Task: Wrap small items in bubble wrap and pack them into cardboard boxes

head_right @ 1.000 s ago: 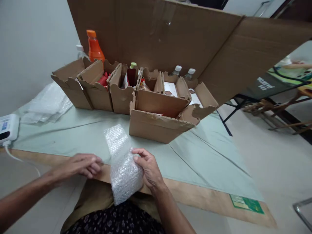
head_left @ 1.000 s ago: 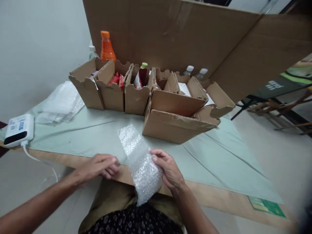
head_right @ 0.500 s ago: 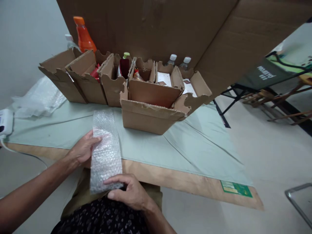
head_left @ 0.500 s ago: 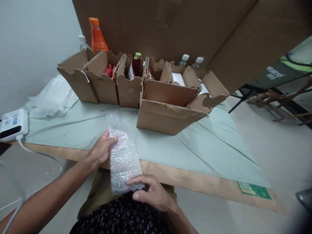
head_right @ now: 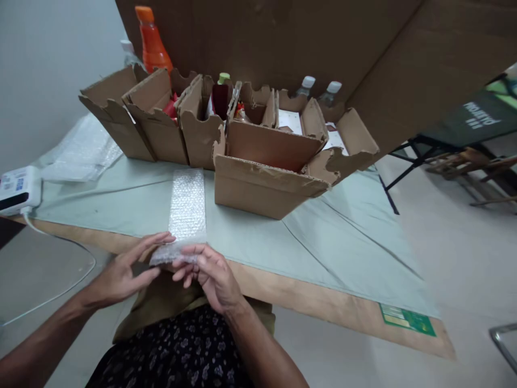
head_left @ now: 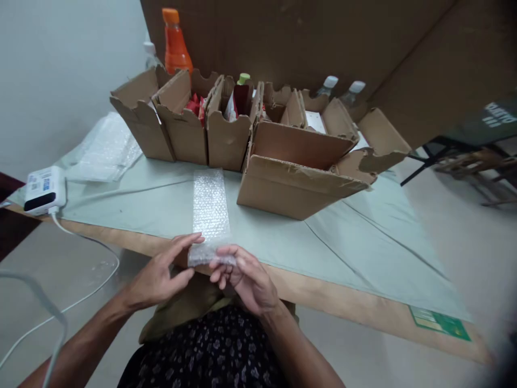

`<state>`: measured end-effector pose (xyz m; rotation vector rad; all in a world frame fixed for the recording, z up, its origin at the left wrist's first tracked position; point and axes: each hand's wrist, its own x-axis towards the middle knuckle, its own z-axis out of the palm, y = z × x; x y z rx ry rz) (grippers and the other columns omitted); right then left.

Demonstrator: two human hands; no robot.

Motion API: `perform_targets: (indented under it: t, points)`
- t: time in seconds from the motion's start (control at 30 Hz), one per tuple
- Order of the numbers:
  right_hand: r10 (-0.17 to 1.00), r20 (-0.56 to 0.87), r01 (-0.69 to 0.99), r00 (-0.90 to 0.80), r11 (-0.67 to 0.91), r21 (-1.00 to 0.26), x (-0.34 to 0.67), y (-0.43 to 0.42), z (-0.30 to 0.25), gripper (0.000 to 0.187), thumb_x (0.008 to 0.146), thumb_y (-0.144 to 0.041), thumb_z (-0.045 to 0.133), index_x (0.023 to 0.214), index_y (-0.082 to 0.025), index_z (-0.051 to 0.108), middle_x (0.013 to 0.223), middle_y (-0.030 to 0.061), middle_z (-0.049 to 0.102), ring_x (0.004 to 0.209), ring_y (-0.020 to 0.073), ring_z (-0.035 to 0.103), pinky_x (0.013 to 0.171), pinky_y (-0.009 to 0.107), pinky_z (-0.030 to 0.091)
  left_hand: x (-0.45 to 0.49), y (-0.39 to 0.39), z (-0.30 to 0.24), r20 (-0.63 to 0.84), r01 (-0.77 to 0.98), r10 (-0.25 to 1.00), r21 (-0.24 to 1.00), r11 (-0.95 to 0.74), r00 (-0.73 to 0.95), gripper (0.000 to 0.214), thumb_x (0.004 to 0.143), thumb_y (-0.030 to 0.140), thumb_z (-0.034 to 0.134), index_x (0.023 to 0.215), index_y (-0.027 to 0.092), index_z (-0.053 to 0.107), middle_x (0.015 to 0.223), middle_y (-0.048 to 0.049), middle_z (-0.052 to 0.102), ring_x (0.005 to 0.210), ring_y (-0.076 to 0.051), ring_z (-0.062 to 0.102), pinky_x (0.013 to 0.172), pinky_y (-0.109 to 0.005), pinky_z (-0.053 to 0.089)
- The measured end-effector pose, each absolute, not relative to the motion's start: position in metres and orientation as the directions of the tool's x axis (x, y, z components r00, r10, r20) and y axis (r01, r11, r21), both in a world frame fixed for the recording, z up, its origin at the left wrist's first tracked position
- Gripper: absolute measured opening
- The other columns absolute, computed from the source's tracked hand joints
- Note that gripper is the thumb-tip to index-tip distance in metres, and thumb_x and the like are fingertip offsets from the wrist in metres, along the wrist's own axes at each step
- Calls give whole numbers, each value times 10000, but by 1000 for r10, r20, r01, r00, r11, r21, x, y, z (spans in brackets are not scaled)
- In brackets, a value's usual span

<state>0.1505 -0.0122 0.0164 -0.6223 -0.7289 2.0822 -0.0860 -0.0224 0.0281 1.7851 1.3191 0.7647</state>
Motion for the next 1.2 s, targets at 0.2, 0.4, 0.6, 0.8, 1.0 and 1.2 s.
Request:
perform_targets:
  t: [0.2, 0.4, 0.6, 0.8, 1.0, 1.2]
  points:
    - [958, -12, -242, -287, -84, -967, 166, 3, 27, 582, 954, -397, 668, 1494, -328, 461, 1130, 55, 735, 807, 162, 714, 735, 322, 552, -62, 32, 4, 29, 529, 996, 849, 17, -80, 496, 859, 402, 575, 1275, 140, 647, 777, -1, 692, 690, -161, 638, 689, -281, 513]
    - [827, 283, 490, -486, 525, -696, 177, 22, 27, 328, 951, -146, 590, 1248, -255, 674, 1292, 96, 702, 1197, 249, 632, 995, 453, 523, -65, 51, -5, -13, 655, 998, 754, 52, -63, 684, 795, 378, 576, 1432, 130, 535, 748, 8, 683, 663, -185, 622, 691, -310, 483]
    - [694, 140, 618, -706, 700, -358, 158, 58, 14, 294, 954, -154, 617, 1243, -167, 668, 1414, 165, 636, 1305, 306, 562, 1008, 492, 479, -65, 43, -7, 62, 778, 996, 628, 5, -57, 606, 849, 333, 560, 1435, 183, 527, 759, 4, 682, 651, -195, 631, 666, -316, 487]
    - [664, 162, 571, -730, 723, -388, 157, 64, 11, 256, 1012, -134, 544, 1216, -187, 690, 1350, 124, 689, 1246, 262, 614, 998, 439, 452, -73, 12, -1, 394, 802, 910, 497, -330, 130, 568, 894, 322, 623, 1440, 201, 518, 1372, -154, 619, 1259, -305, 589, 1058, -461, 482]
    - [711, 86, 528, -698, 592, -609, 157, 66, 19, 260, 1026, -163, 544, 1226, -201, 706, 1184, 75, 769, 1117, 217, 668, 1009, 405, 452, -65, 2, -7, 400, 719, 892, 554, -420, 213, 243, 964, 211, 552, 1161, 199, 693, 1016, -76, 765, 977, -231, 694, 894, -381, 542]
    - [815, 173, 559, -553, 517, -648, 168, 55, 19, 258, 1024, -239, 543, 1230, -196, 692, 1182, 93, 754, 1086, 238, 663, 969, 408, 480, -64, 10, -9, 162, 653, 985, 739, -165, 66, 301, 931, 305, 586, 1189, 209, 706, 1080, -74, 790, 916, -226, 740, 823, -353, 573]
